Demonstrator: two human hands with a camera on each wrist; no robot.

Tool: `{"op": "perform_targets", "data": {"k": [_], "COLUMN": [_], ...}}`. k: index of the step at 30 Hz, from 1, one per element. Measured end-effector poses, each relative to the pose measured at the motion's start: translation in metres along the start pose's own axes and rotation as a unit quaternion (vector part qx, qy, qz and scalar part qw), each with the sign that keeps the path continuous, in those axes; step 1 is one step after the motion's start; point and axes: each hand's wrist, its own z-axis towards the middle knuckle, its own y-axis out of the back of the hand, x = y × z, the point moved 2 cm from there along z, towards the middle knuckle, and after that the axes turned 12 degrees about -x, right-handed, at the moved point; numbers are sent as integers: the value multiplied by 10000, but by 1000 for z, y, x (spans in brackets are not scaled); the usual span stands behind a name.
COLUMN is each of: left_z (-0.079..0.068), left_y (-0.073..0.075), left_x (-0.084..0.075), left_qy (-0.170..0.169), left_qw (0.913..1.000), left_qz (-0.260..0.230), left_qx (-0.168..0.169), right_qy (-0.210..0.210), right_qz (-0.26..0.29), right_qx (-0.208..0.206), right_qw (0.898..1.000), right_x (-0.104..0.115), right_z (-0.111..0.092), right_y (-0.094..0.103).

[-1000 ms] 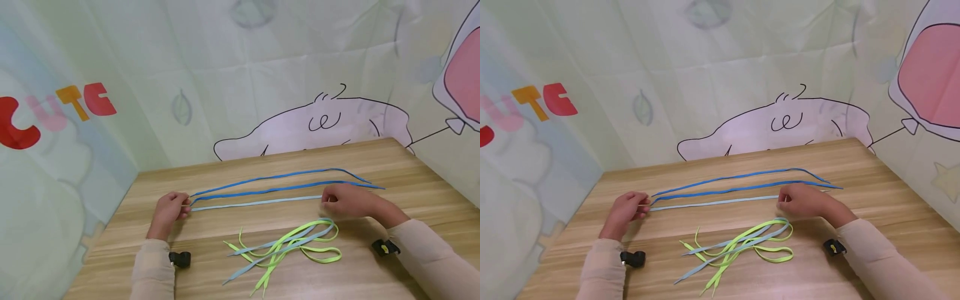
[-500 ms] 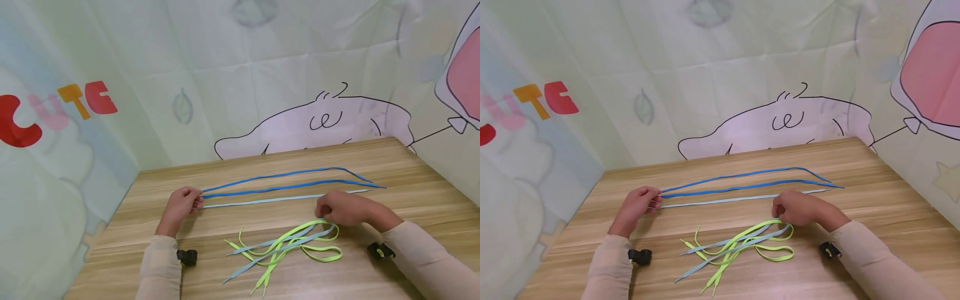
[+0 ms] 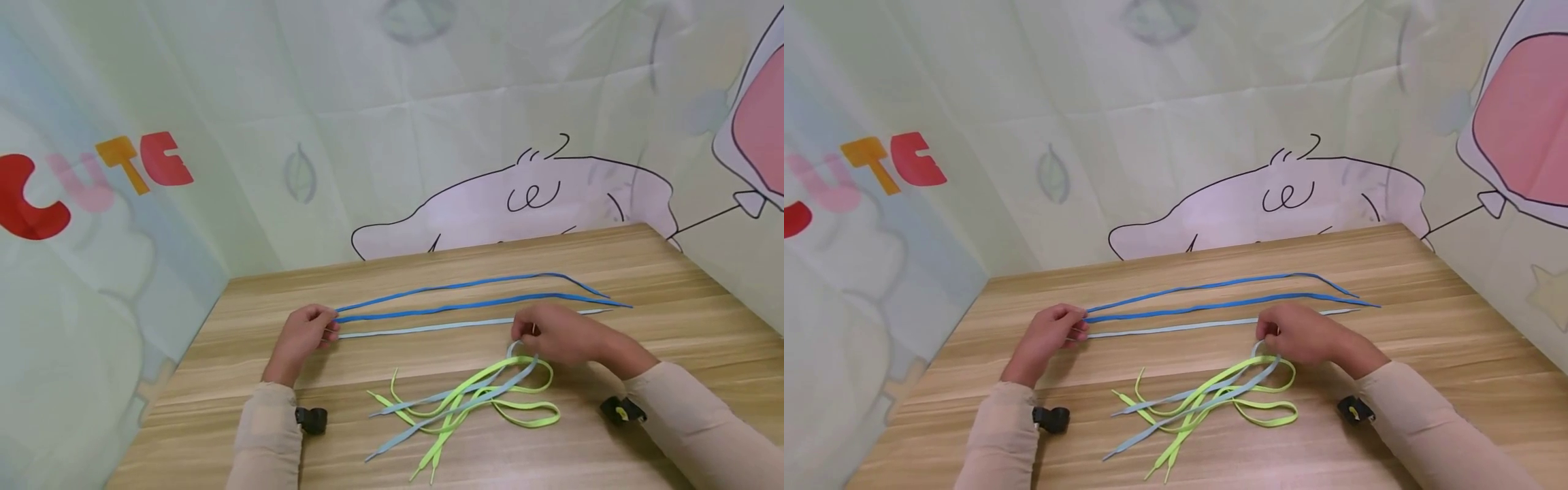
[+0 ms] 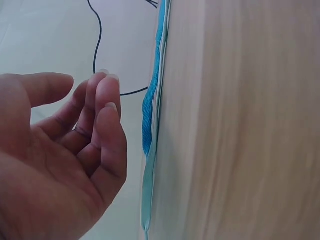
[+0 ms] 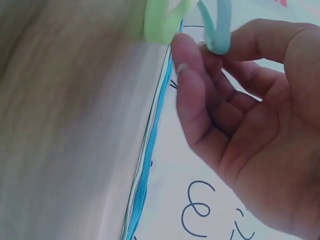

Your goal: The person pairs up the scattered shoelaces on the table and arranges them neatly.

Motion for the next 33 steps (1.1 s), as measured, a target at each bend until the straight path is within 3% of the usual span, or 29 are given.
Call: {"op": "perform_targets", "data": {"k": [8,15,26,33], "left_z": [-3,-5,-6,-12], "left_y": [-12,-19,-28,-38], "left_x": [-1,-2,-5,-11], "left_qy": [-45,-119,-209,-394], "left_qw": [9999,9997,9989,9969], "left_qz": [85,76,93,283], "left_qx": [77,178,416,618], "right_qy": [-71,211,-57,148], "right_qz": [109,216,1264,1746], "right_qx": [-291,-577,-782,-888], "right_qw": [9995,9979,9889,9805], "right_x": [2,4,6,13], "right_z": [-1,-1,-2,-2], "right_y": [1,4,9,11]}}
